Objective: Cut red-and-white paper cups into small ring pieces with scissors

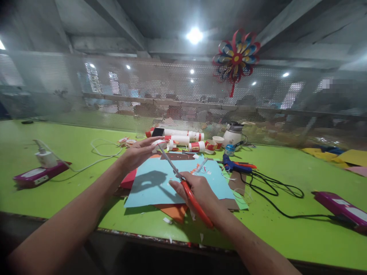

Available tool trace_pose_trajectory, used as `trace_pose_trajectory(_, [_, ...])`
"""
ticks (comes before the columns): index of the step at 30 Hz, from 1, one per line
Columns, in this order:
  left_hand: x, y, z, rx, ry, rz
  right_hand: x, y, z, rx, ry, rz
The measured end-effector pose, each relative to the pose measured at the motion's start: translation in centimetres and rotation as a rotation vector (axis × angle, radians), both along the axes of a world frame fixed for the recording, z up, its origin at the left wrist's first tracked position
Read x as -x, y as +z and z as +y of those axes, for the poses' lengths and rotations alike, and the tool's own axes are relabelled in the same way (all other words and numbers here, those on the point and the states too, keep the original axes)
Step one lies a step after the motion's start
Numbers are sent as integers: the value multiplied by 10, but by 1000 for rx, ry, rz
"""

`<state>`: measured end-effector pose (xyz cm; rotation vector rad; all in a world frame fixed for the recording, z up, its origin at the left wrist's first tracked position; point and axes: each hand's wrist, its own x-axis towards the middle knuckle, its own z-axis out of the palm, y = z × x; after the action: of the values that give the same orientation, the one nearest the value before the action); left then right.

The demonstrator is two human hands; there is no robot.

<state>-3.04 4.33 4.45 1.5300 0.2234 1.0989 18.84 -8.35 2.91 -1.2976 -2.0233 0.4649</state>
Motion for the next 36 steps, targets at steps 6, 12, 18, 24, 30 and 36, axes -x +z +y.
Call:
trace_pose_trajectory(6, [2, -1, 4, -13, 35, 23, 0, 3, -1, 29, 27, 6])
trace_pose_trajectory(12, [2, -1, 4, -17, 17, 36, 0, 4, -2, 46, 48, 5])
trace_pose_trajectory(18, [2, 0, 3, -25, 15, 41, -1, 3, 0, 29, 48, -2])
trace_pose_trajectory(24, [1, -1, 2, -25, 1, 24, 0, 7, -3, 24, 44, -6])
trace_pose_trajectory(30, [2, -1, 4, -11, -11, 11, 1, 7, -4, 25, 38, -8])
trace_pose_trajectory(36, [2, -1, 4, 4, -19, 4, 1, 7, -4, 4, 28, -5])
